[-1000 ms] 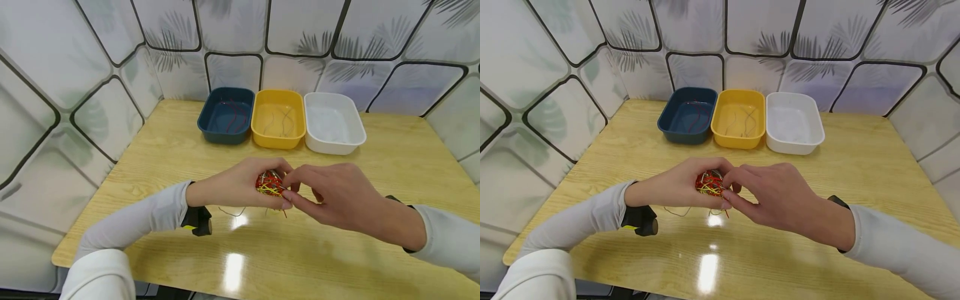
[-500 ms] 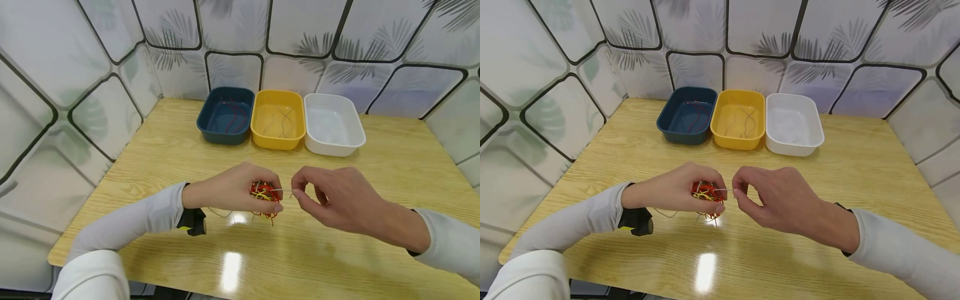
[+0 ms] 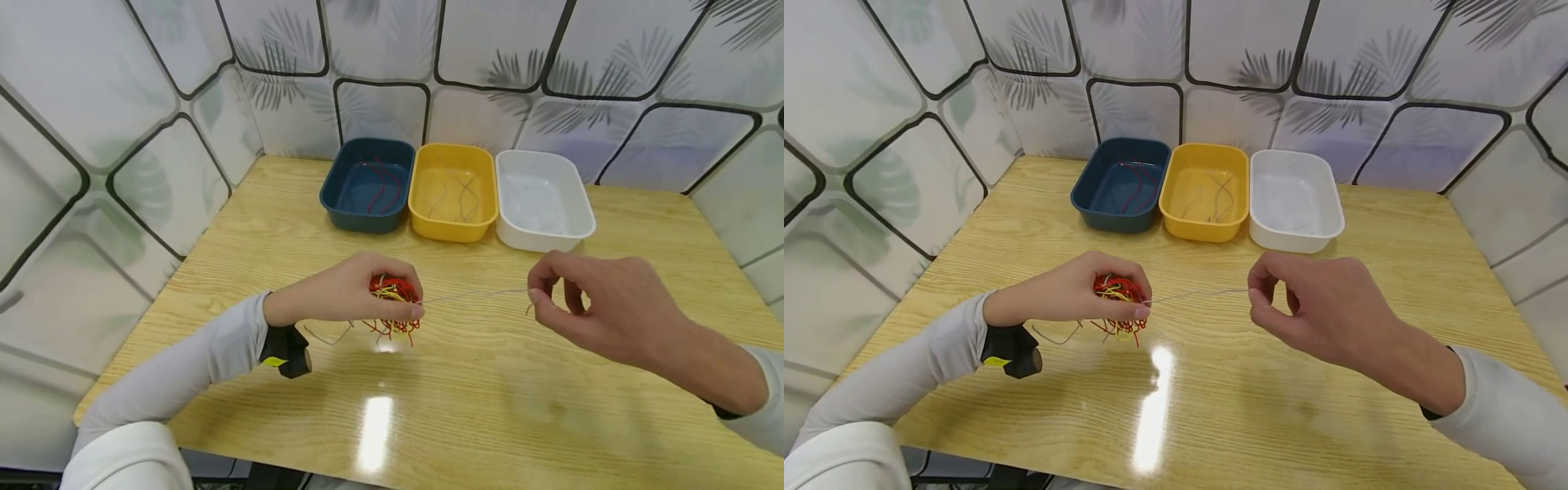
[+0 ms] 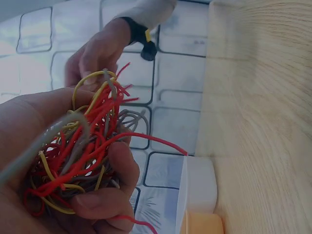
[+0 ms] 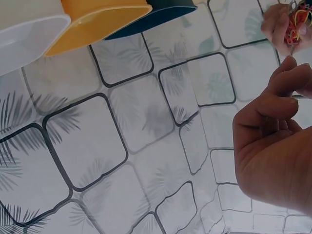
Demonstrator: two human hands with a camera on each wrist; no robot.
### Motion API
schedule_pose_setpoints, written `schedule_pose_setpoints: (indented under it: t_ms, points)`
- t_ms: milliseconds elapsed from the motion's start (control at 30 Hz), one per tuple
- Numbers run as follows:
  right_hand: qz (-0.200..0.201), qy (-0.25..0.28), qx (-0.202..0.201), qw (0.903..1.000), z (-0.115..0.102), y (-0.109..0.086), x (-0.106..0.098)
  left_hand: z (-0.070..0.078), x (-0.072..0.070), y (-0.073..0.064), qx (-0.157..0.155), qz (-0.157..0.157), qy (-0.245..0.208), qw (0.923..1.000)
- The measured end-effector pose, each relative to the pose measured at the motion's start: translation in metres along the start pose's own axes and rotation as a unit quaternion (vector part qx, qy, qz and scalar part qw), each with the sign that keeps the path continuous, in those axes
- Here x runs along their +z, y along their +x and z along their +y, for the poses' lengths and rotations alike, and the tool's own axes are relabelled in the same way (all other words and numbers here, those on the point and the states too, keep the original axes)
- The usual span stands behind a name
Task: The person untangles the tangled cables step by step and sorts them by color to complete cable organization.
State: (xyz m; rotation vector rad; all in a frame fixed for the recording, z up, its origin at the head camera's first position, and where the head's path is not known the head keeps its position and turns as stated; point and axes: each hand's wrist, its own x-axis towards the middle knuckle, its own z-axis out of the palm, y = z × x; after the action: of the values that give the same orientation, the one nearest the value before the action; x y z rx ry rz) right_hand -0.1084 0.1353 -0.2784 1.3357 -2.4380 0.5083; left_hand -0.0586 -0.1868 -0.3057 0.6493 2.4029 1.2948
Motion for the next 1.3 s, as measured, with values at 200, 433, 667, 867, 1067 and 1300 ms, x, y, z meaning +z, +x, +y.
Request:
schedule_pose_setpoints:
  t_ms: [200, 433, 667, 867, 1067, 1300]
  points:
    - [-0.008, -0.03, 0.03, 0.9991, 0.014, -0.002, -0.002, -0.003, -0.003, -0.002, -0.009, 0.017, 0.004, 0.9998]
    - [-0.01, -0.033, 0.072, 0.9968, 0.029, -0.007, -0.004, -0.009, -0.005, -0.007, -0.027, 0.051, 0.004, 0.9983]
    - [-0.021, -0.01, 0.096, 0.9951, 0.035, -0.021, -0.005, -0.01, -0.003, -0.009, -0.036, 0.07, -0.004, 0.9969]
    - [-0.003, 0.054, 0.111, 0.9924, 0.034, -0.031, -0.009, -0.009, -0.004, -0.009, -0.031, 0.079, -0.004, 0.9964]
    - [0.019, 0.034, 0.108, 0.9934, 0.035, -0.033, -0.014, -0.007, -0.01, -0.012, -0.037, 0.069, -0.018, 0.9968]
    - [0.006, -0.015, 0.074, 0.9972, 0.039, -0.032, -0.021, -0.008, -0.017, -0.021, -0.043, 0.051, -0.025, 0.9975]
